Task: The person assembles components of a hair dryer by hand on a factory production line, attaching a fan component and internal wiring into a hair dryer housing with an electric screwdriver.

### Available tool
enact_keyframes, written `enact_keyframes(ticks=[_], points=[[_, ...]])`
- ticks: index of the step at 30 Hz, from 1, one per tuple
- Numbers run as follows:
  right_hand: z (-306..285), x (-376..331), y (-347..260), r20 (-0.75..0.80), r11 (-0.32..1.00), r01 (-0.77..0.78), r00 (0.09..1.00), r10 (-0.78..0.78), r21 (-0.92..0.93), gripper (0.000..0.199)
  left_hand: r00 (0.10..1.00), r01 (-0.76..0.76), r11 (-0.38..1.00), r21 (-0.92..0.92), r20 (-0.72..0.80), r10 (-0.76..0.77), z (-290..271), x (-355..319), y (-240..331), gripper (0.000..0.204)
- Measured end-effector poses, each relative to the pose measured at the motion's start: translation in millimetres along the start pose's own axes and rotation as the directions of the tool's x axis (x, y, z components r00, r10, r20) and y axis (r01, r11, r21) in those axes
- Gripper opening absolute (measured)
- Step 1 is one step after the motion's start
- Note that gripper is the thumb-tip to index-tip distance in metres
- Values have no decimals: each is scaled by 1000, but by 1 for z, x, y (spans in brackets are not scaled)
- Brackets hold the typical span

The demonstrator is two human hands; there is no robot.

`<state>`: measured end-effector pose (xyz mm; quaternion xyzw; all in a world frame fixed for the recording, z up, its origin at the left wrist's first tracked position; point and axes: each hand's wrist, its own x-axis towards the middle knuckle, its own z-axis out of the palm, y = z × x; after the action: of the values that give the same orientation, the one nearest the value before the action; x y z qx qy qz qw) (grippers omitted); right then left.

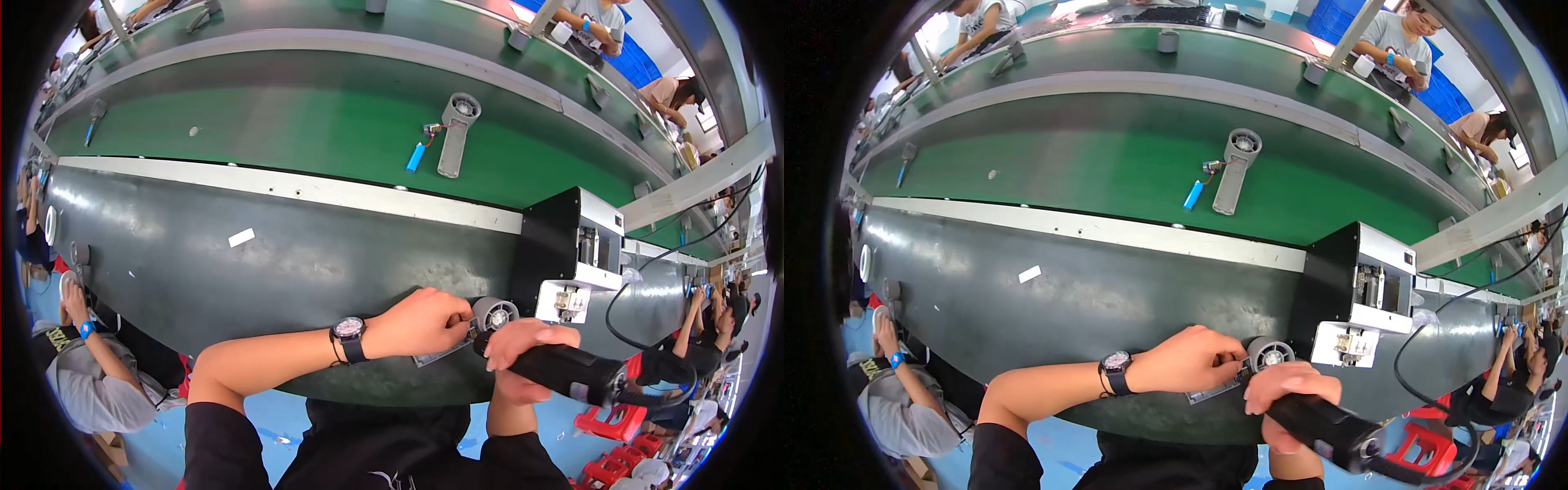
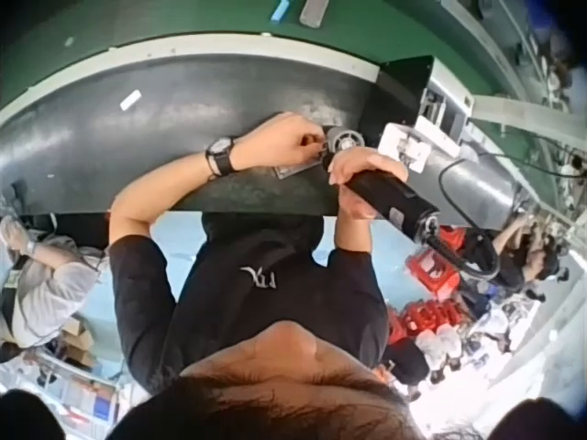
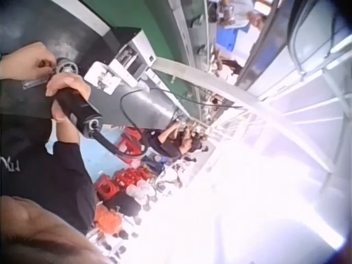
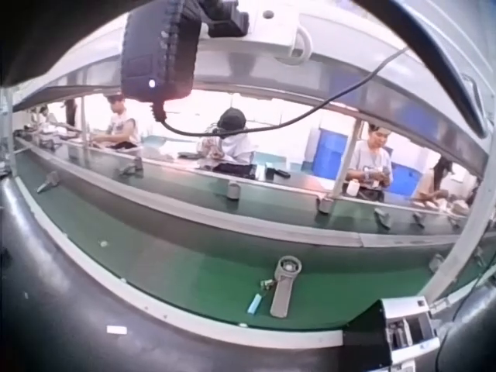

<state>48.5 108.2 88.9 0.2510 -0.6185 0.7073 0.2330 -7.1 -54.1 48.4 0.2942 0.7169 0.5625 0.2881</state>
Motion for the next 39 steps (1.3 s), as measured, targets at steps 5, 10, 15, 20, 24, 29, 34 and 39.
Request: enact_keyframes(ticks=[5,10,15,20,24,29,34,39], points=[[-19,1,-22,-351,965,208,926,-142,159,62,997,-54,997,-46,-66,51,-18,8,4,19],[-41,6,-32,-520,934,215,853,-38,285,56,896,-49,991,127,-433,100,-98,14,23,18],[-38,-2,-27,-488,901,166,871,57,401,55,655,92,984,154,-753,57,-196,30,-35,26],[-34,-10,-20,-403,901,76,908,114,427,55,565,162,961,223,-820,95,-245,41,-71,23],[-35,-12,-14,-373,901,15,913,164,433,57,260,382,583,718,-688,678,-242,49,-61,23],[-33,-7,-10,-250,901,-51,953,173,430,53,638,102,676,729,-570,518,-187,85,-36,30],[-27,-11,-4,-190,869,-156,943,273,470,58,833,293,857,423,-554,-12,-193,112,-30,26],[-23,-9,0,-101,769,-385,861,498,510,59,872,81,997,3,-484,-70,-169,86,-18,22]])
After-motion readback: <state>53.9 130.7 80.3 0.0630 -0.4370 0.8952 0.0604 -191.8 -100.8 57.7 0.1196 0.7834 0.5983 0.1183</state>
